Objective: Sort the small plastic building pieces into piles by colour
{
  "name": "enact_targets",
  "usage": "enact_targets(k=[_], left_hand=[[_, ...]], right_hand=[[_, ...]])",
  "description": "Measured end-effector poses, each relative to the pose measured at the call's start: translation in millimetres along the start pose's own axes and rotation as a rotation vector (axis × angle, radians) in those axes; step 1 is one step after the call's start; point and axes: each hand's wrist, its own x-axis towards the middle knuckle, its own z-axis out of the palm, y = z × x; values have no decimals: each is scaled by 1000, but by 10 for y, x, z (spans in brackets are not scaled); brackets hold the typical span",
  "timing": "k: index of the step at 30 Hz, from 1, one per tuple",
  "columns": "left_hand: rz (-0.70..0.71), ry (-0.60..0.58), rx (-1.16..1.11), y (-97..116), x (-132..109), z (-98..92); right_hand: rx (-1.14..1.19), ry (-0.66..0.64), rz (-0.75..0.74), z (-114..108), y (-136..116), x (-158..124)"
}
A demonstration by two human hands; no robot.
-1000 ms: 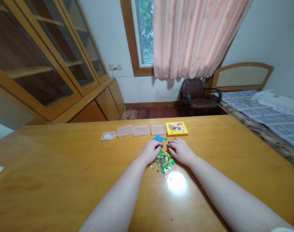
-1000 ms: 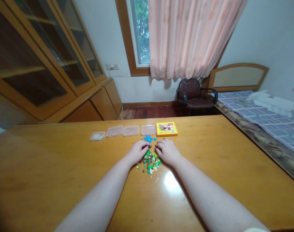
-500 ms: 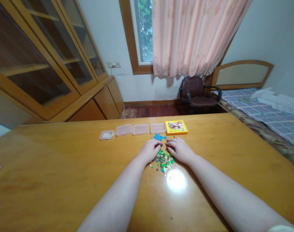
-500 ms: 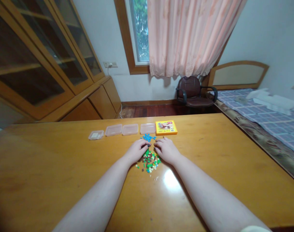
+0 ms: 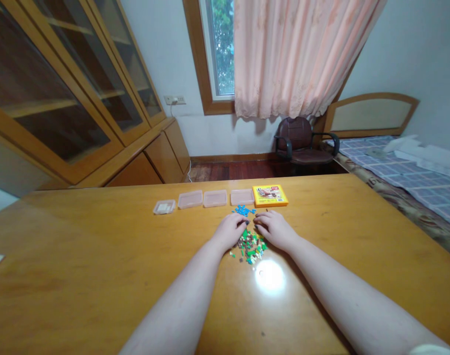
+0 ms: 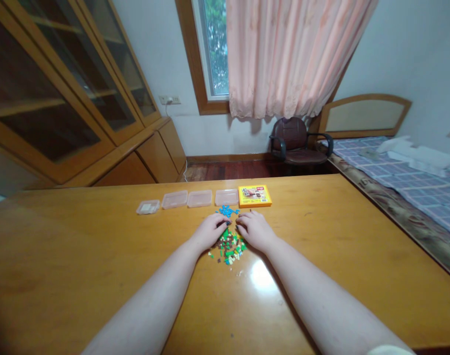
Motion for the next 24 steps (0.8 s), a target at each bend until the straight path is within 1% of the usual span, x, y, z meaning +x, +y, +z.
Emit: enact_targets(k=[5, 10, 13, 15, 20, 24], left_hand=[[10, 0, -6, -20, 2, 10], [22, 13, -20, -33, -2, 11], [21, 11, -21, -27, -3, 4], [17, 9, -18, -21, -2, 0], [-4, 0, -15, -3, -3, -5], [-20, 20, -50, 1, -9, -2]], right_hand=[[40, 57, 8, -9, -3, -11], [53, 94, -14, -19, -10, -25], [48, 102, -2, -19, -10, -31], [49, 77, 25, -19, -9, -34], [66, -34, 125, -39, -23, -32], [53, -79, 161, -65, -38, -32]])
